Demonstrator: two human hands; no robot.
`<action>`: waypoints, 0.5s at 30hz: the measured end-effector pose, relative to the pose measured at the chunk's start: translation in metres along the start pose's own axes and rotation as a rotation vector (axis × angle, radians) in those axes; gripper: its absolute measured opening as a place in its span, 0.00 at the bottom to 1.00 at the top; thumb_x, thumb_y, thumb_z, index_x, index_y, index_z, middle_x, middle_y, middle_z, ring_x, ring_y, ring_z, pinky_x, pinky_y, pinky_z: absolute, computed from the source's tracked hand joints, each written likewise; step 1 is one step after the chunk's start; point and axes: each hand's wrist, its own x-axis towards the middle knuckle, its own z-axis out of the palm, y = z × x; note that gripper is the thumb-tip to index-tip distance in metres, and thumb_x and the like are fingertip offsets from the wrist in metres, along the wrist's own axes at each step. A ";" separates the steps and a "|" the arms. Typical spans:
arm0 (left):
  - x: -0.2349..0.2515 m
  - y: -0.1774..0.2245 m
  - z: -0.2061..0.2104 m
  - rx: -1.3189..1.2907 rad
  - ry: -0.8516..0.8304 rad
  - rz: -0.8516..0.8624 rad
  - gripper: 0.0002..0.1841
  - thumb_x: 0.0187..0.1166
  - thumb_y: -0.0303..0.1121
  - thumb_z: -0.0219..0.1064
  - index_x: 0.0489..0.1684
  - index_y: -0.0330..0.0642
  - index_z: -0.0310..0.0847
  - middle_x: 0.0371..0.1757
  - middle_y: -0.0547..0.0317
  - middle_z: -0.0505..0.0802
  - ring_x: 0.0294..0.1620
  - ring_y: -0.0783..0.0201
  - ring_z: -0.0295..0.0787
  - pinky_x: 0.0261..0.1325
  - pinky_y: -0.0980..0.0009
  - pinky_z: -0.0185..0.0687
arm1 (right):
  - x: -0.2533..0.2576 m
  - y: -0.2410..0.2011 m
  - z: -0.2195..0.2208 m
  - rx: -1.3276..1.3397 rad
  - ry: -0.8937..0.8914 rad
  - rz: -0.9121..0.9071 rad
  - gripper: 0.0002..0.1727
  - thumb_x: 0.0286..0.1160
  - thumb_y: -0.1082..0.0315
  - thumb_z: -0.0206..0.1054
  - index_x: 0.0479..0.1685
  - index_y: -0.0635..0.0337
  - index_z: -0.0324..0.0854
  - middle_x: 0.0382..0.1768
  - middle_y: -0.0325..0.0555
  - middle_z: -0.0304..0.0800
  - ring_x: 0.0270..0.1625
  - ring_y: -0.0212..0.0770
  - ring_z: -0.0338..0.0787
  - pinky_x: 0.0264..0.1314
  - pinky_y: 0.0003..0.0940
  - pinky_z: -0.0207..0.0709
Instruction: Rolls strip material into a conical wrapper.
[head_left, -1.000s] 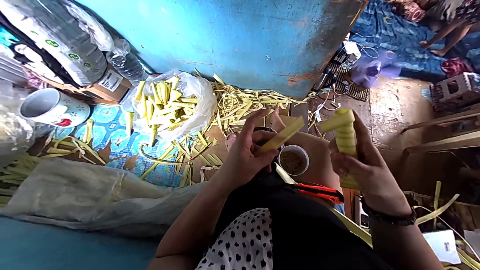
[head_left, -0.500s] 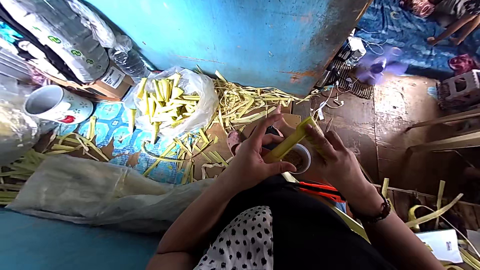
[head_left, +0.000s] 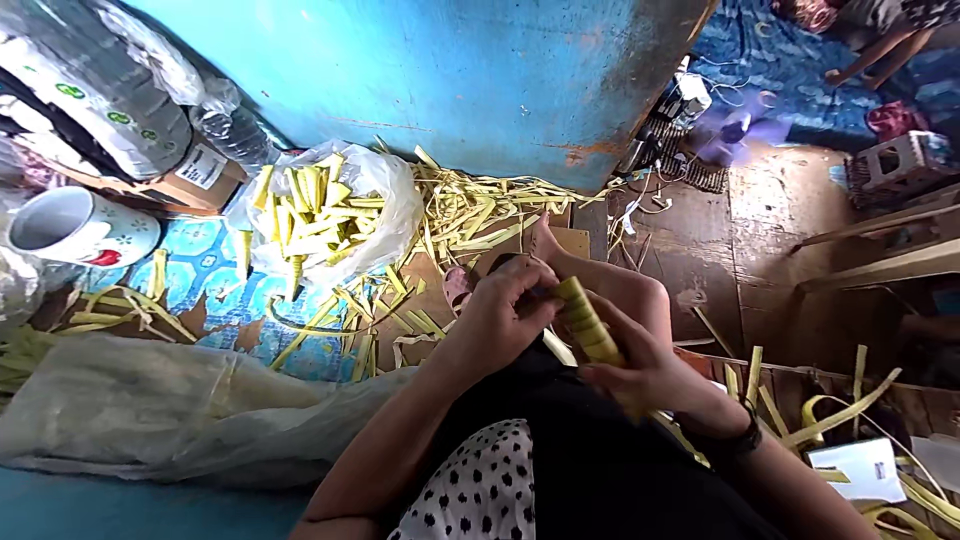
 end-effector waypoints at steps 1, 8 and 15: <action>0.000 -0.003 0.003 0.024 -0.028 -0.037 0.06 0.78 0.29 0.71 0.46 0.40 0.85 0.48 0.58 0.89 0.39 0.71 0.88 0.42 0.73 0.90 | 0.003 0.006 0.004 -0.370 0.138 -0.056 0.40 0.77 0.60 0.71 0.89 0.56 0.61 0.54 0.44 0.90 0.42 0.30 0.90 0.44 0.26 0.87; 0.003 -0.022 -0.001 -0.205 -0.390 -0.137 0.17 0.76 0.26 0.72 0.63 0.38 0.83 0.51 0.59 0.95 0.52 0.75 0.92 0.60 0.72 0.88 | -0.001 0.033 -0.008 0.425 -0.140 0.107 0.36 0.87 0.59 0.56 0.93 0.47 0.48 0.45 0.39 0.86 0.28 0.26 0.82 0.26 0.19 0.76; 0.017 -0.030 -0.013 -0.129 -0.217 -0.158 0.11 0.75 0.20 0.71 0.52 0.40 0.87 0.41 0.60 0.94 0.39 0.70 0.91 0.47 0.68 0.91 | -0.011 0.032 -0.006 -0.374 0.192 -0.045 0.30 0.86 0.57 0.61 0.86 0.56 0.69 0.61 0.45 0.87 0.48 0.31 0.88 0.49 0.27 0.85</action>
